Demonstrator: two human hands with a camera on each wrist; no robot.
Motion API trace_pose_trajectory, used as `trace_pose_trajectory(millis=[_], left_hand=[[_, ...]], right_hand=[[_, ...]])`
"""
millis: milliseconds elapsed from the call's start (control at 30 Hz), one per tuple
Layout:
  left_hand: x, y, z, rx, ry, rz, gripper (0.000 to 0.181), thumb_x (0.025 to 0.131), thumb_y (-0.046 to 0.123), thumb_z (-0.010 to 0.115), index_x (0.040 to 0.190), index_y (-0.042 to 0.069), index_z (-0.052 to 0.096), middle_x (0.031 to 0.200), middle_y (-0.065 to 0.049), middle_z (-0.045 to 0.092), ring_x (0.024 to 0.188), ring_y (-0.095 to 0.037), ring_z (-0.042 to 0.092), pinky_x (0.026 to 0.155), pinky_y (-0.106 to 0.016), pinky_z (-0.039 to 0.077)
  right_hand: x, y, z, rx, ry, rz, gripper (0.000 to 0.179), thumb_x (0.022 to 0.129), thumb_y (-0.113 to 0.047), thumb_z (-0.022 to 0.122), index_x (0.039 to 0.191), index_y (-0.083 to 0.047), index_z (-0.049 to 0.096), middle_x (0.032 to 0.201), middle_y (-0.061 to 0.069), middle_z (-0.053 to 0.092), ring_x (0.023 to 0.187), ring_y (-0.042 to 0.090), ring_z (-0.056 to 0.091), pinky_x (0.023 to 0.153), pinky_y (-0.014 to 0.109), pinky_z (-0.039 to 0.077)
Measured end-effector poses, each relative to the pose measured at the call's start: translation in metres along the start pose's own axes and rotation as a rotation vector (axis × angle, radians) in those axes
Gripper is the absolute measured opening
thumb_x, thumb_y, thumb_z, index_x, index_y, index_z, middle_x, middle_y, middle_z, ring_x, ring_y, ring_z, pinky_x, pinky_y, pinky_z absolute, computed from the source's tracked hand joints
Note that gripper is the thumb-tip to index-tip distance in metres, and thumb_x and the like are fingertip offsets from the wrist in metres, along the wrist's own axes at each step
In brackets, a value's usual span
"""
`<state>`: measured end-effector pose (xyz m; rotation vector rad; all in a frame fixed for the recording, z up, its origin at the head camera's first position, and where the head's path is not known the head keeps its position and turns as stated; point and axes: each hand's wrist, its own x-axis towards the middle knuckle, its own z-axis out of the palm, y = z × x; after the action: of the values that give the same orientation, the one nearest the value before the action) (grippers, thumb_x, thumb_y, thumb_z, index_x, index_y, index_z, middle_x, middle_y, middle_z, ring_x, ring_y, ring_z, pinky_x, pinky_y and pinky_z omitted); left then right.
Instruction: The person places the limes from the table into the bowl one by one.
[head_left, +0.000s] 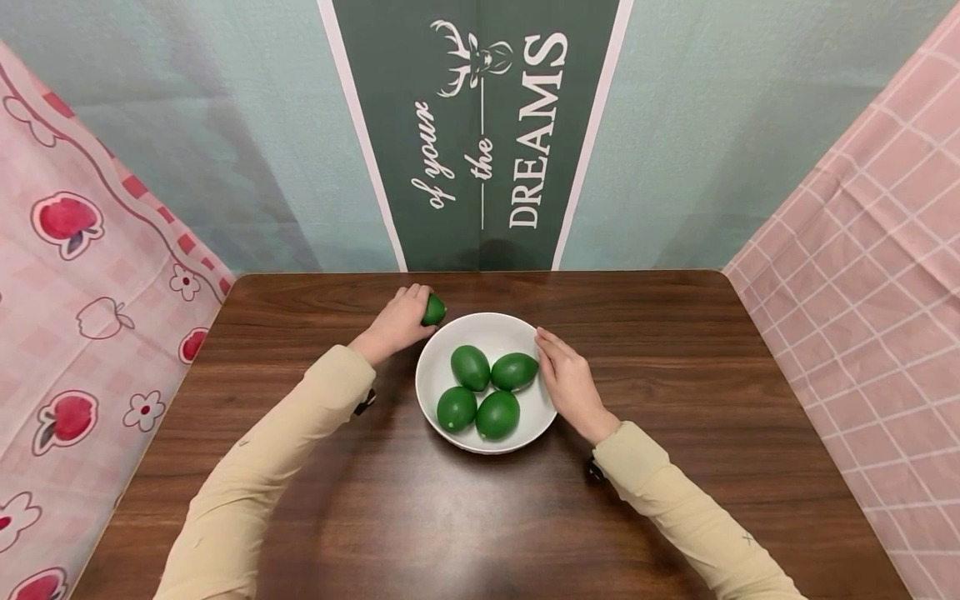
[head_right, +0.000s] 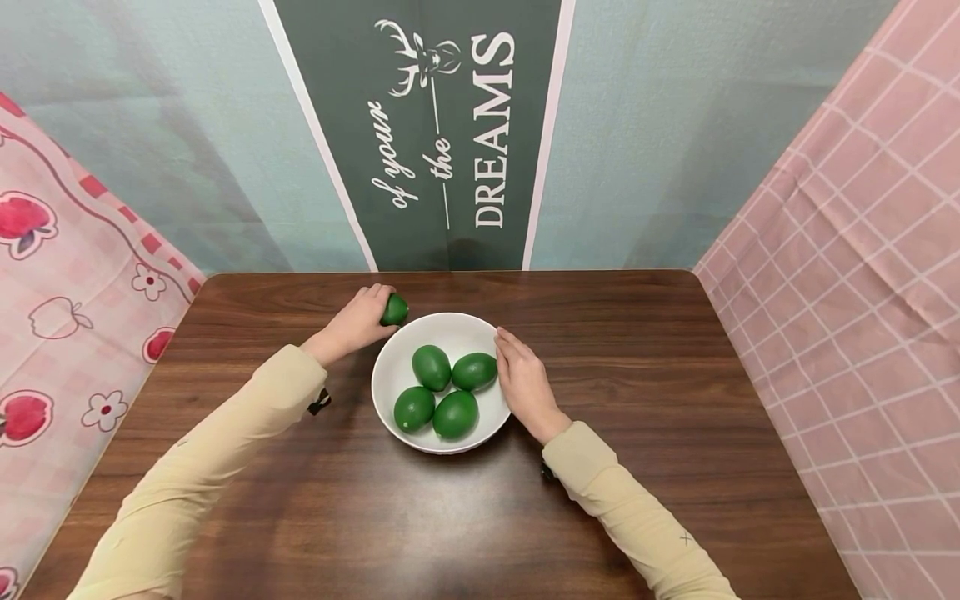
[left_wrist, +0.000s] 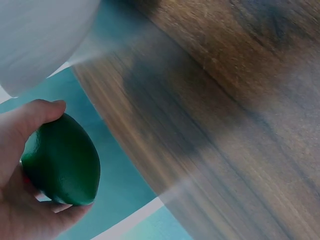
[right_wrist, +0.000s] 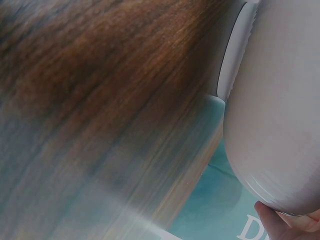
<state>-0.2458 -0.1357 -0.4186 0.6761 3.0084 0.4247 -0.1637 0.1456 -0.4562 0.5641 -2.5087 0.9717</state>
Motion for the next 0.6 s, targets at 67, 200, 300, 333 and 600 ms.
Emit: trace_pose_trajectory(millis=[67, 200, 300, 333, 600], left_hand=[[-0.0004, 0.0009, -0.0013, -0.01, 0.018, -0.007, 0.056, 0.079, 0.019, 0.07, 0.12, -0.007, 0.042, 0.108, -0.021, 0.049, 0.092, -0.033, 0.045, 0.074, -0.043, 0.046], [-0.0008, 0.0026, -0.0039, -0.029, 0.04, -0.009, 0.058, 0.079, 0.02, 0.07, 0.121, -0.007, 0.042, 0.107, -0.021, 0.049, 0.092, -0.033, 0.044, 0.076, -0.043, 0.044], [-0.0008, 0.0044, -0.0056, -0.036, 0.043, -0.014, 0.06, 0.08, 0.023, 0.069, 0.123, -0.007, 0.04, 0.107, -0.02, 0.048, 0.092, -0.033, 0.044, 0.08, -0.042, 0.042], [-0.0008, 0.005, -0.0061, -0.04, 0.042, -0.018, 0.061, 0.081, 0.024, 0.069, 0.124, -0.007, 0.04, 0.108, -0.02, 0.048, 0.093, -0.033, 0.043, 0.081, -0.042, 0.042], [-0.0008, 0.0092, -0.0099, -0.043, 0.053, 0.0, 0.063, 0.082, 0.028, 0.068, 0.125, -0.007, 0.039, 0.109, -0.019, 0.047, 0.093, -0.03, 0.042, 0.085, -0.041, 0.039]], right_hand=[[0.0, 0.0002, 0.0, 0.0, -0.001, 0.0, 0.025, 0.091, -0.002, 0.051, 0.112, 0.009, 0.06, 0.122, 0.017, 0.056, 0.113, 0.028, 0.053, 0.093, 0.037, 0.043], [0.0, 0.0004, 0.0001, -0.002, -0.004, 0.004, 0.025, 0.091, -0.002, 0.051, 0.111, 0.009, 0.06, 0.122, 0.016, 0.057, 0.113, 0.028, 0.053, 0.093, 0.037, 0.043], [0.0001, 0.0006, 0.0003, -0.001, -0.004, 0.009, 0.025, 0.091, -0.002, 0.051, 0.112, 0.008, 0.061, 0.122, 0.016, 0.057, 0.113, 0.028, 0.053, 0.094, 0.037, 0.043], [0.0001, 0.0006, 0.0004, -0.001, -0.004, 0.01, 0.025, 0.091, -0.002, 0.051, 0.112, 0.008, 0.061, 0.122, 0.016, 0.057, 0.113, 0.028, 0.053, 0.094, 0.037, 0.042], [0.0, 0.0005, 0.0002, -0.004, -0.011, 0.02, 0.026, 0.092, -0.004, 0.05, 0.113, 0.008, 0.06, 0.123, 0.015, 0.056, 0.114, 0.027, 0.052, 0.094, 0.037, 0.042]])
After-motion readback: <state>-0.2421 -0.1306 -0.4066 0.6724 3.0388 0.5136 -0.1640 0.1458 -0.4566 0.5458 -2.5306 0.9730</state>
